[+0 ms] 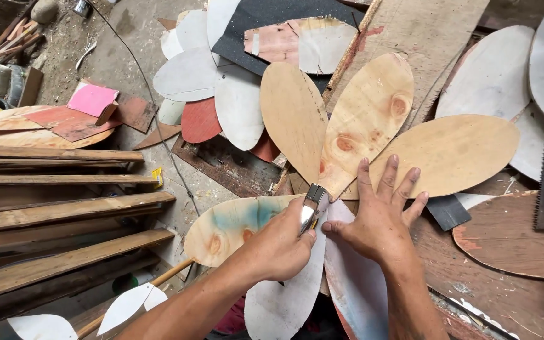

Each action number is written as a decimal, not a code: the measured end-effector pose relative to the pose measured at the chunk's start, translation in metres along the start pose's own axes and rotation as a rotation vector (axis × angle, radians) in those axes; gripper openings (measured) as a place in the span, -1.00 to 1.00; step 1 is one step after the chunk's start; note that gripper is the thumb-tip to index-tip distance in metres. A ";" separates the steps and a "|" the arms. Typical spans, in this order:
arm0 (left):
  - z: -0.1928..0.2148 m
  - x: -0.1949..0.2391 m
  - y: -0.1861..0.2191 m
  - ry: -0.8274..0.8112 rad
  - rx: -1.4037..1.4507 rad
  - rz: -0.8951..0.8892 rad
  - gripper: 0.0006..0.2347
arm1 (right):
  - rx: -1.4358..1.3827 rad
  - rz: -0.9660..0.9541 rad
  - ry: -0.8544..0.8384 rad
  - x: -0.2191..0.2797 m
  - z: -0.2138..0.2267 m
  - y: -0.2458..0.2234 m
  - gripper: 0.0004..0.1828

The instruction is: Assembling a wooden flower decoration by stapling wooden petals to a central base.

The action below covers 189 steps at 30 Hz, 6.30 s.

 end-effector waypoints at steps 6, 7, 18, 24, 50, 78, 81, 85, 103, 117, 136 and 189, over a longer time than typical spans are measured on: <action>-0.006 -0.003 -0.002 -0.003 -0.077 0.059 -0.56 | -0.007 0.027 0.029 -0.003 -0.003 0.003 0.54; -0.008 -0.003 -0.004 -0.002 -0.074 0.067 -0.56 | -0.007 0.032 0.022 -0.003 -0.005 0.003 0.54; -0.010 -0.010 -0.006 0.025 -0.100 0.048 -0.59 | 0.004 0.068 0.103 -0.009 -0.012 0.010 0.57; -0.011 -0.012 -0.010 0.042 -0.012 0.103 -0.57 | -0.021 0.087 0.095 -0.007 -0.009 0.007 0.56; -0.023 -0.022 -0.014 0.154 0.007 -0.060 -0.62 | -0.728 -0.059 0.173 0.047 -0.004 -0.033 -0.64; -0.028 -0.026 -0.028 0.260 -0.068 -0.079 -0.26 | -0.512 0.429 0.519 0.033 0.003 0.003 -0.54; -0.017 -0.018 -0.043 0.316 0.202 -0.133 -0.24 | -0.361 0.334 0.405 0.026 -0.008 0.003 -0.43; 0.022 0.025 -0.040 0.307 0.624 -0.262 -0.28 | -0.358 0.293 0.472 0.028 -0.010 -0.003 -0.44; 0.039 0.065 -0.184 0.563 0.787 -0.126 -0.66 | 0.021 0.186 0.777 0.038 -0.050 -0.027 -0.75; 0.069 0.074 -0.209 0.614 0.824 -0.192 -0.70 | 0.102 0.037 0.754 0.091 -0.113 -0.043 -0.06; 0.189 0.001 -0.111 0.635 0.242 -0.469 -0.40 | -0.298 -0.367 0.484 0.057 -0.074 -0.022 -0.56; -0.048 0.027 -0.213 0.309 0.523 -0.569 -0.54 | -1.154 0.008 0.383 0.094 -0.065 -0.019 -0.82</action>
Point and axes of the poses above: each hand's wrist, its own x-axis away from the middle knuckle, its own z-axis out of the back of the hand, y = z × x, the point moved 5 cm from there along -x, towards the middle knuckle, and after that the axes turned 3 degrees about -z, right-handed, at the moved point
